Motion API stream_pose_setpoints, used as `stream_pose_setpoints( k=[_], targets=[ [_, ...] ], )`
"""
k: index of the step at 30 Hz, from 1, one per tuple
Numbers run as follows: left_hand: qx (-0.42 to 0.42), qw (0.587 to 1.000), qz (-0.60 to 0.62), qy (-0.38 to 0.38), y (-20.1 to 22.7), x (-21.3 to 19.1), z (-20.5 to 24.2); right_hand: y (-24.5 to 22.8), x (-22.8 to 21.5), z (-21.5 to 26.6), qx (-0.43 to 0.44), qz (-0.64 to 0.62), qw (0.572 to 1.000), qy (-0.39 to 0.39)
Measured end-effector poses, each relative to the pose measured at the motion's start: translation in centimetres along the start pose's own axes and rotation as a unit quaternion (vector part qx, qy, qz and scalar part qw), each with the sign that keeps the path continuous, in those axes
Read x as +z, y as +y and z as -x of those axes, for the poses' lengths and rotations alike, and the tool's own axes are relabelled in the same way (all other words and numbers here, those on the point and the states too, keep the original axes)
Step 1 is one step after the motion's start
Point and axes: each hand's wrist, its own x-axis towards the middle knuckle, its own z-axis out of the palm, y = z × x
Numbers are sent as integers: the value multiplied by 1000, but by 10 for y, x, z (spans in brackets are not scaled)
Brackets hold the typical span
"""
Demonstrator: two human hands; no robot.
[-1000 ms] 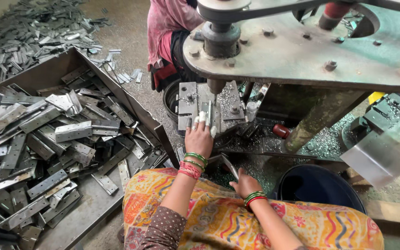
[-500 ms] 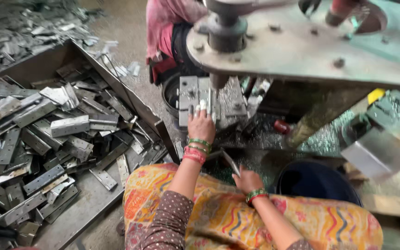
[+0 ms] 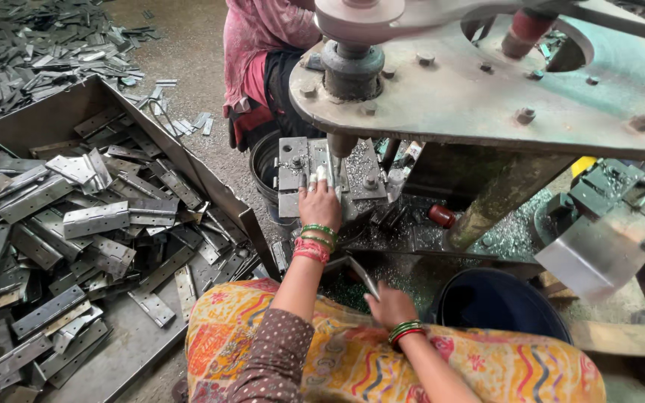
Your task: The person operates a drill press to process metal hinge components. They pick up a hinge from a bin, place it under the drill, activate the machine, and then return the processed piece to the bin. This cycle repeats throughout the clip.
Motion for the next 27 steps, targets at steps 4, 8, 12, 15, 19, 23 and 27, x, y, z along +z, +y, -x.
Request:
stream_pose_setpoints(
  k=[4, 8, 12, 15, 19, 23, 27],
  targets=[
    [42, 998, -3, 55, -6, -4, 20, 5, 4, -3, -10, -12, 1000, -5],
    [39, 998, -5, 47, -7, 1, 13, -21, -43, -4, 3, 7, 998, -58],
    [27, 998, -42, 37, -13, 8, -13, -40, -79, -21, -2, 47, 998, -45],
    [6, 1000, 17, 1, -17, 7, -22, -19, -47, -16, -21, 29, 999, -23],
    [22, 998, 29, 59, -24, 19, -26, 14, 12, -15, -29, 1, 999, 32],
    [5, 1000, 20, -13, -26, 34, -28, 20, 15, -3, -65, -10, 994, 84],
    [86, 990, 87, -72, -43, -5, 7, -5, -47, 14, -29, -76, 994, 69]
  ],
)
